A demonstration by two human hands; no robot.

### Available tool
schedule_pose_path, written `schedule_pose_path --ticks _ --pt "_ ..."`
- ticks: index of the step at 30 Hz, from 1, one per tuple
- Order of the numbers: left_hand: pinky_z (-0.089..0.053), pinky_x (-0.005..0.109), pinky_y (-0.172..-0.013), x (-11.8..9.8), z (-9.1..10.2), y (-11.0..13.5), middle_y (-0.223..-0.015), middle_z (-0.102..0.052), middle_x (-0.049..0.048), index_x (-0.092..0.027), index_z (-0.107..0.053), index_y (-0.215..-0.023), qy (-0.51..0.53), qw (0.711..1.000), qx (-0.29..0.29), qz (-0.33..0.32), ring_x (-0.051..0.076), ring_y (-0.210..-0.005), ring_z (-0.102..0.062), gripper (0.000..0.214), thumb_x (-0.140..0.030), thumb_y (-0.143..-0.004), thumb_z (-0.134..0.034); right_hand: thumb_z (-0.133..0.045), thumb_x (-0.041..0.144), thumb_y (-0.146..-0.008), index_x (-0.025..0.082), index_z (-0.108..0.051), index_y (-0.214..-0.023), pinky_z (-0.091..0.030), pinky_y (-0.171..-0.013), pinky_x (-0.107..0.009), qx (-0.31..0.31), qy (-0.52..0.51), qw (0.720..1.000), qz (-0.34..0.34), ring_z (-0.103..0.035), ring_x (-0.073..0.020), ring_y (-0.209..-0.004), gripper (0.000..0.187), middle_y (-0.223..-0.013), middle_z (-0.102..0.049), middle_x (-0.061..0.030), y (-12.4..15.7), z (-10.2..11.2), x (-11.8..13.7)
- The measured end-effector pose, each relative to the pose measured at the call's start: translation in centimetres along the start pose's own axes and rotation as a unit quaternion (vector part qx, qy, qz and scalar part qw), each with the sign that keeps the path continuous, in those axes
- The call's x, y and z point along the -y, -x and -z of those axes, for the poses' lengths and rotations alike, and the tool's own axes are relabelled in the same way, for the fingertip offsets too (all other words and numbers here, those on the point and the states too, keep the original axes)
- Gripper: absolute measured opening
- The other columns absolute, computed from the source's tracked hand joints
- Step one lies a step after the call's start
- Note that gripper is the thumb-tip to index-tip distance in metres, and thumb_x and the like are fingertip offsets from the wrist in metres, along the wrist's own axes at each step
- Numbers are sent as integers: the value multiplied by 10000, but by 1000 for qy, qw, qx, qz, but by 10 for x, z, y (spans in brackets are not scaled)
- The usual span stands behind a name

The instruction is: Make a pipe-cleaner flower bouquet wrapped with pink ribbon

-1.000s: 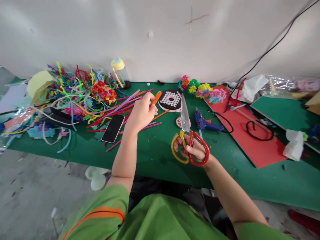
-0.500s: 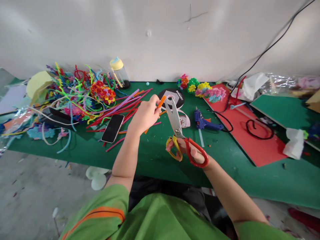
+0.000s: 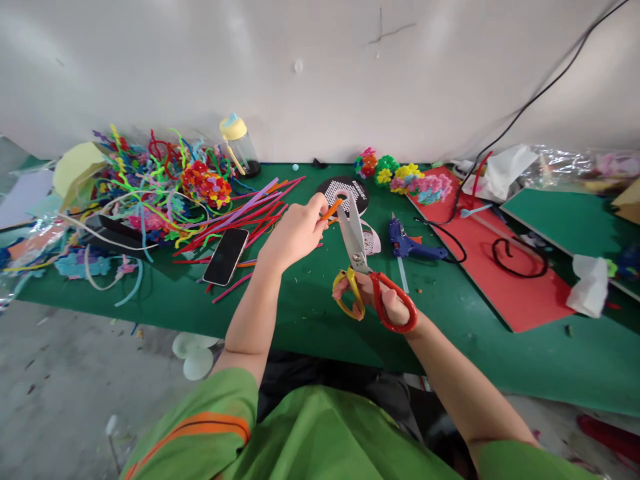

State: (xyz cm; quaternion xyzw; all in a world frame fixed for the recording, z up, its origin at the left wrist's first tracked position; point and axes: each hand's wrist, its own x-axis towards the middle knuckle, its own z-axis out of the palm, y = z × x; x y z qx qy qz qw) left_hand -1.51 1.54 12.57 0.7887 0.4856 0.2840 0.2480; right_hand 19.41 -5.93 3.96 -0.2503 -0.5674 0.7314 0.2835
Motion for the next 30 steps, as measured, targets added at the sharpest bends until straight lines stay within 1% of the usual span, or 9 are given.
schedule_pose_path --ticks 2,4,7,11,14,17,22,26,30 --pt "-469 224 -550 -1 -1 0 -637 -623 -2 -198 -492 -945 -2 1000 15 -6 132 -588 -637 149 -145 -810 -455 -341 817 -690 240 -518 -1061 -493 -521 -282 -14 -14 1000 6 -521 -256 -985 709 -1063 -524 -124 0 0 0" --pt "-464 224 -549 -1 -3 -1 -650 -626 3 -195 -498 -939 -6 1000 22 -13 135 -605 -640 145 -145 -809 -458 -338 818 -690 239 -514 -1009 -485 -515 -280 -21 -30 999 10 -526 -241 -947 684 -1053 -528 -119 -1 -1 -2" --pt "-468 227 -572 -4 -6 -1 -695 -645 19 -193 -510 -928 1 999 31 -26 138 -646 -648 138 -139 -810 -461 -290 839 -682 223 -488 -928 -459 -485 -281 -39 -43 998 12 -524 -197 -791 693 -989 -539 -109 -1 -1 -6" --pt "-475 223 -590 -8 -7 -1 -769 -670 38 -191 -522 -958 6 998 45 -39 137 -692 -657 175 -130 -810 -451 -245 802 -739 195 -472 -817 -433 -498 -289 -71 -17 997 4 -458 -136 -598 653 -801 -523 -61 -2 0 -12" --pt "-474 219 -597 -9 -6 -2 -760 -671 32 -192 -523 -981 -6 998 44 -42 140 -716 -663 189 -135 -815 -451 -233 774 -769 204 -444 -694 -426 -574 -307 -97 30 995 22 -416 -138 -584 612 -655 -449 -17 -3 2 -15" --pt "-470 224 -602 -9 -5 -2 -730 -664 27 -193 -528 -961 -15 998 42 -36 147 -720 -667 173 -129 -821 -449 -179 762 -787 215 -439 -640 -405 -637 -338 -115 88 989 27 -383 -154 -602 623 -625 -436 -19 -3 4 -15" --pt "-473 239 -620 -7 -5 -2 -714 -656 22 -200 -529 -942 8 999 32 -26 159 -730 -670 154 -134 -810 -483 -173 777 -772 234 -411 -602 -359 -621 -352 -130 153 980 9 -359 -168 -593 617 -603 -427 -27 -2 3 -6" --pt "-469 243 -619 -7 -3 -1 -707 -652 20 -201 -534 -912 13 999 24 -25 156 -716 -662 139 -126 -804 -490 -228 757 -786 231 -367 -572 -311 -565 -335 -133 152 979 16 -353 -150 -539 585 -562 -403 -14 -2 -1 1" --pt "-465 243 -610 -6 0 -1 -703 -655 20 -202 -540 -881 -8 999 21 -26 148 -679 -651 114 -130 -812 -484 -254 722 -811 231 -344 -591 -302 -559 -331 -127 123 984 2 -364 -139 -509 546 -548 -387 1 1 -3 2"
